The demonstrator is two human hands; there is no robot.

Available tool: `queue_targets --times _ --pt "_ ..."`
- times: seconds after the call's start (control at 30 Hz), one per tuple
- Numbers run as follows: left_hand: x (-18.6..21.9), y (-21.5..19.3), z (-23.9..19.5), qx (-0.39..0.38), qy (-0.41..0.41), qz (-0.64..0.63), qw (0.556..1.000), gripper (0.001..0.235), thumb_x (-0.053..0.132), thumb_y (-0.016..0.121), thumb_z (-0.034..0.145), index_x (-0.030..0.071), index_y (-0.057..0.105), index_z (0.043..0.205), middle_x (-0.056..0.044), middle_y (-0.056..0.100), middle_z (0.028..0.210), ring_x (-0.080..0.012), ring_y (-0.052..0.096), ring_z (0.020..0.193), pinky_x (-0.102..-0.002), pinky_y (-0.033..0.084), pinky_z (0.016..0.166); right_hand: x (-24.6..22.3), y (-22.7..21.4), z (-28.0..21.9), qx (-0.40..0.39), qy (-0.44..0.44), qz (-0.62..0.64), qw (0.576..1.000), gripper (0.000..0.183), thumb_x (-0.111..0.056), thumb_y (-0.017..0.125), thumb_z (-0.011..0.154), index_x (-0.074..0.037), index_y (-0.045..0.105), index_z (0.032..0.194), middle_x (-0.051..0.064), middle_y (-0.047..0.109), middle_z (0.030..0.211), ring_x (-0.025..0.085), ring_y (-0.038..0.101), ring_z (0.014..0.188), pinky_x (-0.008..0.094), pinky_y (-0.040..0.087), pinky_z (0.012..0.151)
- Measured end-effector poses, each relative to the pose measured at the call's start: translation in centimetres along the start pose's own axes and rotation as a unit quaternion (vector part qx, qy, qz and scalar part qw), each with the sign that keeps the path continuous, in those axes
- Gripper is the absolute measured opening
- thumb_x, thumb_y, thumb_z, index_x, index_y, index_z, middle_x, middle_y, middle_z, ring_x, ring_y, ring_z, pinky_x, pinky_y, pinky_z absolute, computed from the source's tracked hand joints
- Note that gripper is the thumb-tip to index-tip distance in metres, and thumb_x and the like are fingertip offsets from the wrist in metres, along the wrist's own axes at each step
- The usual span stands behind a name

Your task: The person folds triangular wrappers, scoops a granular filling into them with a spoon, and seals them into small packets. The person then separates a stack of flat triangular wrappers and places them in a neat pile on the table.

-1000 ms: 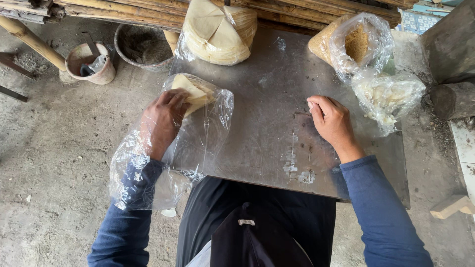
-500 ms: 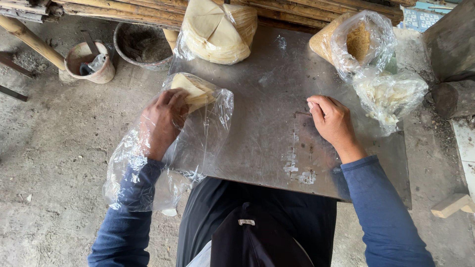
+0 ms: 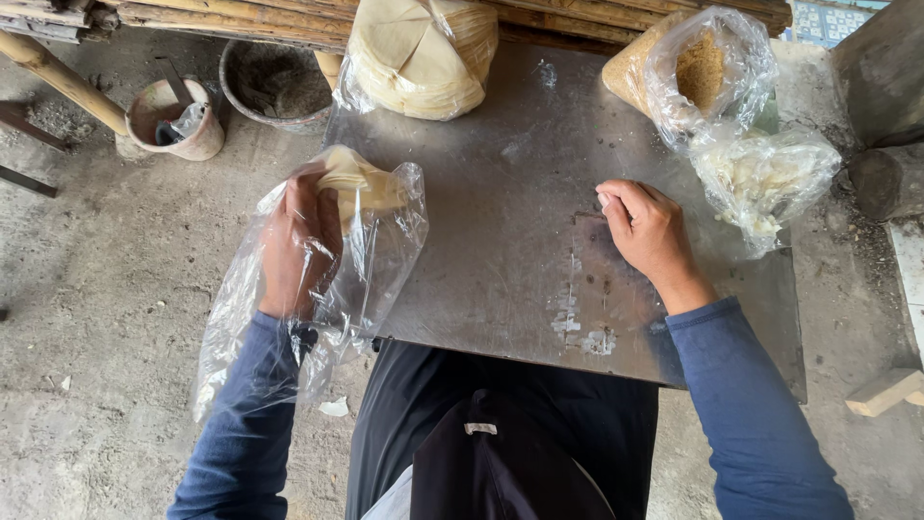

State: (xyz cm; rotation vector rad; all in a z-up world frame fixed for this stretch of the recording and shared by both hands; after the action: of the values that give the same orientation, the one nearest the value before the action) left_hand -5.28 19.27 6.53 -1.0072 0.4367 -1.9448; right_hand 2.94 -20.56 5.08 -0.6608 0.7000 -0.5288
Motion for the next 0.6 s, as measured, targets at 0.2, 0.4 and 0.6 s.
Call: queue_targets --times 0.2,0.4,0.6 --pt "-0.6 1.5 -0.7 -0.070 -0.025 0.005 0.997 0.023 0.011 0.059 0.107 0.002 0.057 0.129 -0.019 0.070 0.112 -0.0313 0.071 0.086 -0.043 0.058 0.074 -0.2 -0.1 0.0 0.008 -0.010 -0.007 1.000 0.009 -0.003 0.067 0.101 -0.003 0.068 0.110 0.013 0.075 0.101 0.029 0.074 0.091 0.037 0.059 0.077" --pt "-1.0 3.0 -1.2 -0.050 0.086 0.217 0.971 0.041 0.028 0.073 0.093 0.012 0.063 0.130 -0.013 0.065 0.137 -0.0311 0.064 0.123 -0.047 0.051 0.103 -0.1 -0.1 -0.1 0.008 -0.009 -0.003 1.000 0.009 -0.003 0.067 0.102 -0.004 0.068 0.110 0.013 0.075 0.100 0.029 0.074 0.090 0.037 0.059 0.077" --pt "-2.1 3.7 -1.6 -0.124 0.059 0.267 0.954 0.063 0.038 0.079 0.082 0.019 0.062 0.140 -0.008 0.059 0.144 -0.0300 0.056 0.132 -0.047 0.041 0.114 -0.1 0.0 -0.1 0.006 -0.011 -0.004 1.000 0.008 -0.003 0.067 0.101 -0.004 0.068 0.110 0.013 0.075 0.101 0.029 0.074 0.091 0.037 0.058 0.077"
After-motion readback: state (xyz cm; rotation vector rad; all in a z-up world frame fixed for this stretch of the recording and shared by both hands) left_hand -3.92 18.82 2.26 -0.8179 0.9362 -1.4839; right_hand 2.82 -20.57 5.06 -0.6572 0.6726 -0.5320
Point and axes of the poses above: each hand's wrist, its own z-axis towards the middle knuckle, its own y-axis out of the palm, x = y × z, the point moved 7 cm from there along z, towards the middle knuckle
